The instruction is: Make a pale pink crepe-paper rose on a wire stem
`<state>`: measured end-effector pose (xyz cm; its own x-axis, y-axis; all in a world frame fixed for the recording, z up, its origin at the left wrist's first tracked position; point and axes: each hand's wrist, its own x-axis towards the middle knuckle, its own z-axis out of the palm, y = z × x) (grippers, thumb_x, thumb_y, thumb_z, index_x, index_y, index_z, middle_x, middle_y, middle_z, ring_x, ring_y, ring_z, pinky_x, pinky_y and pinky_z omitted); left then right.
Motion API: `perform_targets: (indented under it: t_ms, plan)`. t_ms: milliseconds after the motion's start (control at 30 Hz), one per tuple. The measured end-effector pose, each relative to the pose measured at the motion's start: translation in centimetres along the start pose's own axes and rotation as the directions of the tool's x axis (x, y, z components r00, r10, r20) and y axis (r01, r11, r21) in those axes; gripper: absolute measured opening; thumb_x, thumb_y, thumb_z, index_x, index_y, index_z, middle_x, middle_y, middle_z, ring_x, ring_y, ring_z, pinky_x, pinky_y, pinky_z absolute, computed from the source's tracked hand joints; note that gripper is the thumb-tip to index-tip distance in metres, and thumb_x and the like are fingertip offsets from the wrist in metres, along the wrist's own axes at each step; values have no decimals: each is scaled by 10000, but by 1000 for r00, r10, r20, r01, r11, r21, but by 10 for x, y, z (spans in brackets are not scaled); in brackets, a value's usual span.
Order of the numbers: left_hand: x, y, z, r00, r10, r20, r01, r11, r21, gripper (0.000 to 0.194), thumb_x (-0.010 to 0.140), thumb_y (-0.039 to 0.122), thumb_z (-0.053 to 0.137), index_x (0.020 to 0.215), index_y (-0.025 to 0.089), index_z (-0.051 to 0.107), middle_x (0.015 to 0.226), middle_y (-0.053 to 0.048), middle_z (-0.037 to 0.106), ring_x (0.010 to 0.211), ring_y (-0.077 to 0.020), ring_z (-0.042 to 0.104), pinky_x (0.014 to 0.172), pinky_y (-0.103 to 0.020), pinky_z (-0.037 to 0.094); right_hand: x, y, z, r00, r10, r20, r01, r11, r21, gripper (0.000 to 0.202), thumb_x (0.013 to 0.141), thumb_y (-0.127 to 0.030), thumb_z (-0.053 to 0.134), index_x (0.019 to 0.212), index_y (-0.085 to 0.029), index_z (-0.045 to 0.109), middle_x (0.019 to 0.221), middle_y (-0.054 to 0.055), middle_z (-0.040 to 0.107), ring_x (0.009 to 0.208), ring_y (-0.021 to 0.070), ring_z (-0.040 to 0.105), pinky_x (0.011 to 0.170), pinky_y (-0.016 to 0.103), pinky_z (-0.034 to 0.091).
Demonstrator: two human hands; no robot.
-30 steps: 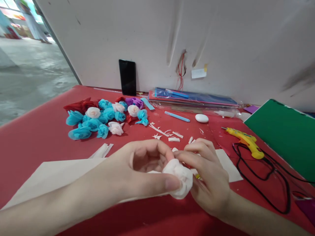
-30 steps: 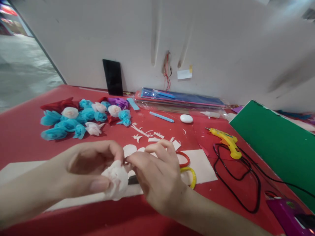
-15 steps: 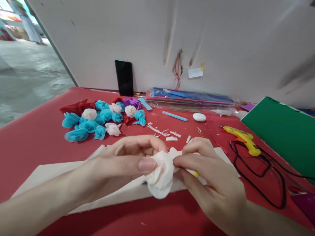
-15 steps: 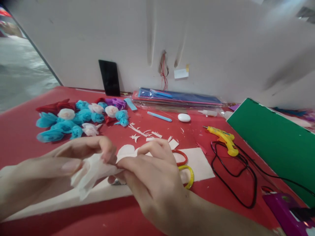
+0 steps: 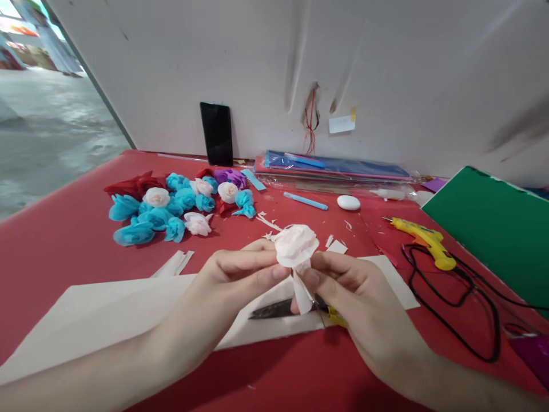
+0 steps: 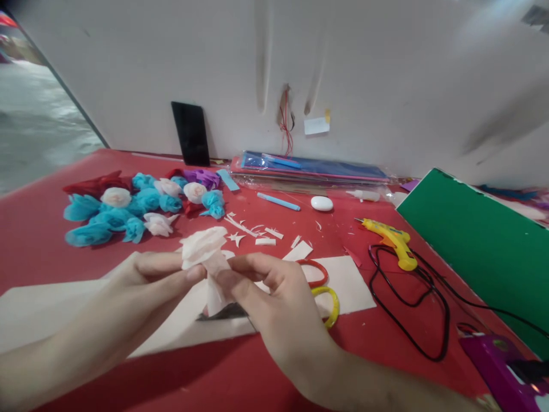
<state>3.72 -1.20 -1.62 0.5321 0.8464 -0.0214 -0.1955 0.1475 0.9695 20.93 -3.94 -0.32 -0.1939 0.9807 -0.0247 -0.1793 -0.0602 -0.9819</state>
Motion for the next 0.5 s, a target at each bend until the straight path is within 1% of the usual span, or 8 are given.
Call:
perform_targets:
  t_ms: [67, 133, 233, 300, 400, 500]
  plan:
    - [-1, 0, 0, 1000, 0, -8, 0, 1000, 28, 302, 919, 313, 639, 653, 236, 760, 770, 9, 681, 914, -167, 595, 903, -237, 464, 0, 2, 2, 998, 38, 44, -41, 998, 56, 175, 778, -323, 811, 684, -196, 738, 572, -29, 668, 554, 92, 617, 542, 160, 530]
    - [-1, 0, 1, 1000, -1, -1, 1, 1000, 25, 317, 922, 311, 631, 644, 235, 761, 738, 2, 667, 915, -175, 581, 887, -243, 460, 0, 4, 4, 995, 66, 73, -73, 992, 102, 202, 779, -338, 812, 671, -188, 730, 570, -29, 663, 565, 86, 616, 580, 158, 540]
    - [0, -1, 1, 1000, -1, 17, 0, 1000, 20, 342, 923, 347, 627, 628, 241, 767, 707, -5, 653, 920, -184, 547, 882, -253, 443, -1, 5, 6, 988, 116, 100, -135, 966, 220, 232, 743, -331, 844, 634, -184, 701, 569, -37, 650, 571, 80, 609, 632, 167, 545]
    - [0, -3, 0, 999, 3, 37, -4, 1000, 11, 371, 918, 381, 630, 601, 240, 761, 718, -10, 659, 913, -187, 535, 892, -263, 434, -2, 5, 6, 977, 173, 121, -201, 939, 279, 278, 754, -358, 834, 613, -181, 672, 584, -39, 643, 556, 75, 593, 659, 183, 538]
    - [0, -7, 0, 998, 20, 67, -19, 1000, -13, 350, 899, 424, 649, 617, 258, 772, 727, -11, 690, 924, -195, 527, 899, -270, 433, -5, 4, 6, 958, 250, 139, -280, 919, 277, 345, 809, -419, 779, 602, -171, 659, 602, -31, 627, 600, 74, 591, 688, 184, 503]
    - [-1, -8, 0, 996, 24, 83, -22, 999, -29, 323, 877, 456, 672, 636, 271, 782, 594, -11, 655, 964, -212, 517, 896, -270, 443, -6, 3, 7, 950, 260, 172, -301, 908, 291, 336, 847, -399, 748, 610, -174, 667, 555, -35, 604, 637, 80, 586, 741, 192, 484]
